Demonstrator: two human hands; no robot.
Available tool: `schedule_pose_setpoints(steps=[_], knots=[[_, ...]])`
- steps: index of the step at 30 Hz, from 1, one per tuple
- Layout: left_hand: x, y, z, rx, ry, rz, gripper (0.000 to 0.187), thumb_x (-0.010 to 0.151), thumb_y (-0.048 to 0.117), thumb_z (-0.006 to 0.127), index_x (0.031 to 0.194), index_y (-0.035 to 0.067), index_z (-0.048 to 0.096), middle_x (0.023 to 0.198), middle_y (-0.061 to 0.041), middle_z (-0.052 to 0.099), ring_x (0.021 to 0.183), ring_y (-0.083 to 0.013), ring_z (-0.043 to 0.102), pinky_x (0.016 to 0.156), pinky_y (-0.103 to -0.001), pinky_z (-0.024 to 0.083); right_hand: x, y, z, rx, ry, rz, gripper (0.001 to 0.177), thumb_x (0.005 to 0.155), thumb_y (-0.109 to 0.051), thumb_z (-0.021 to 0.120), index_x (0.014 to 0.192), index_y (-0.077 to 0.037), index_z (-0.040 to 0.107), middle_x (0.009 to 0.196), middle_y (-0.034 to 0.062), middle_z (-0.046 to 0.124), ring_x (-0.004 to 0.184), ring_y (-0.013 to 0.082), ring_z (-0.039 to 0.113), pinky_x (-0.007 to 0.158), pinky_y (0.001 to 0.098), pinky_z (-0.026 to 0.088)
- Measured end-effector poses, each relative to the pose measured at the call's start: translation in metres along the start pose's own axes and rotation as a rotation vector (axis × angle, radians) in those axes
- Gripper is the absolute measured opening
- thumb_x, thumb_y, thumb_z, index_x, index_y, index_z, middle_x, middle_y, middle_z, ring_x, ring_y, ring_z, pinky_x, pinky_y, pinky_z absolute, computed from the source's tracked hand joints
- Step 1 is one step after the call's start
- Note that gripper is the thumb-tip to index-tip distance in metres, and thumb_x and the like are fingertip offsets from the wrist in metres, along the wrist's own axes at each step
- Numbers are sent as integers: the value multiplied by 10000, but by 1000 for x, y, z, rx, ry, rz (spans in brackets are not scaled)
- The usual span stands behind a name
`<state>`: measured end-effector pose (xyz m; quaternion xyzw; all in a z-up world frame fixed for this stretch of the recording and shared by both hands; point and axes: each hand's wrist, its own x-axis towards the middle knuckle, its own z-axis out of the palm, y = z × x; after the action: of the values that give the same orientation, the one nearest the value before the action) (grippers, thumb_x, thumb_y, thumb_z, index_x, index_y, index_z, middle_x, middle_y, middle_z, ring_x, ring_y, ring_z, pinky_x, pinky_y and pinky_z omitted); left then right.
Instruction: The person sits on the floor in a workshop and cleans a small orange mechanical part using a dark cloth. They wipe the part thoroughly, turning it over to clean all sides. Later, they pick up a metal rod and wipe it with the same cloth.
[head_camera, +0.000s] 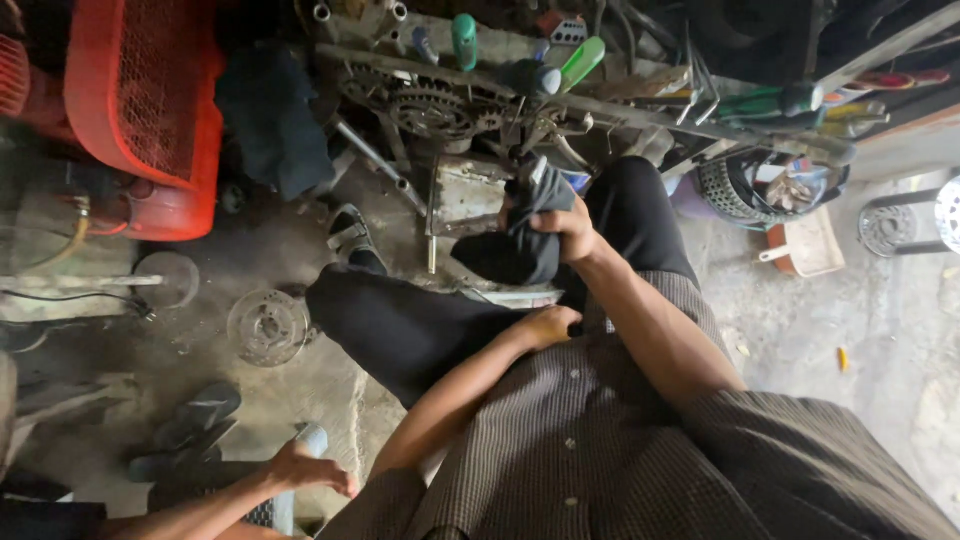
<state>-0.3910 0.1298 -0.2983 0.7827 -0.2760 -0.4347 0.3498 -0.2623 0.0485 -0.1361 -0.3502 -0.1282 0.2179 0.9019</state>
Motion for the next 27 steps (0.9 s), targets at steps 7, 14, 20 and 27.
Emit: schedule_pose_setpoints(steps=[7, 14, 20, 27], knots=[[-84, 77, -48, -148, 345, 190, 279, 788, 214, 777, 955, 37, 641, 930, -161, 691, 868, -299, 657, 776, -429, 520, -11, 4, -27, 23, 30, 41, 603, 748, -29, 714, 1315, 7, 515, 1124, 164, 647, 1033, 327, 657, 943, 470, 546], [-163, 66, -76, -944, 699, 701, 290, 1057, 259, 626, 868, 73, 509, 812, -16, 545, 722, -141, 520, 673, -315, 474, -20, 15, -51, -169, 98, 47, 740, 699, -16, 702, 1410, -27, 496, 1196, 104, 650, 1098, 230, 631, 1004, 368, 510], [-122, -11, -76, -815, 943, 130, 351, 1094, 378, 486, 917, 87, 572, 793, 1, 526, 715, -112, 467, 671, -295, 402, -26, 20, -22, 21, -30, 133, 606, 713, -18, 709, 1292, 17, 532, 1129, 154, 683, 1037, 320, 697, 952, 452, 563], [-94, -32, -54, -1364, 518, 105, 436, 1134, 406, 359, 841, 132, 529, 662, 33, 442, 560, -107, 384, 553, -304, 344, -29, 25, -40, -119, -20, 163, 666, 679, -13, 716, 1326, -1, 558, 1184, 117, 680, 1111, 245, 637, 1016, 391, 501]])
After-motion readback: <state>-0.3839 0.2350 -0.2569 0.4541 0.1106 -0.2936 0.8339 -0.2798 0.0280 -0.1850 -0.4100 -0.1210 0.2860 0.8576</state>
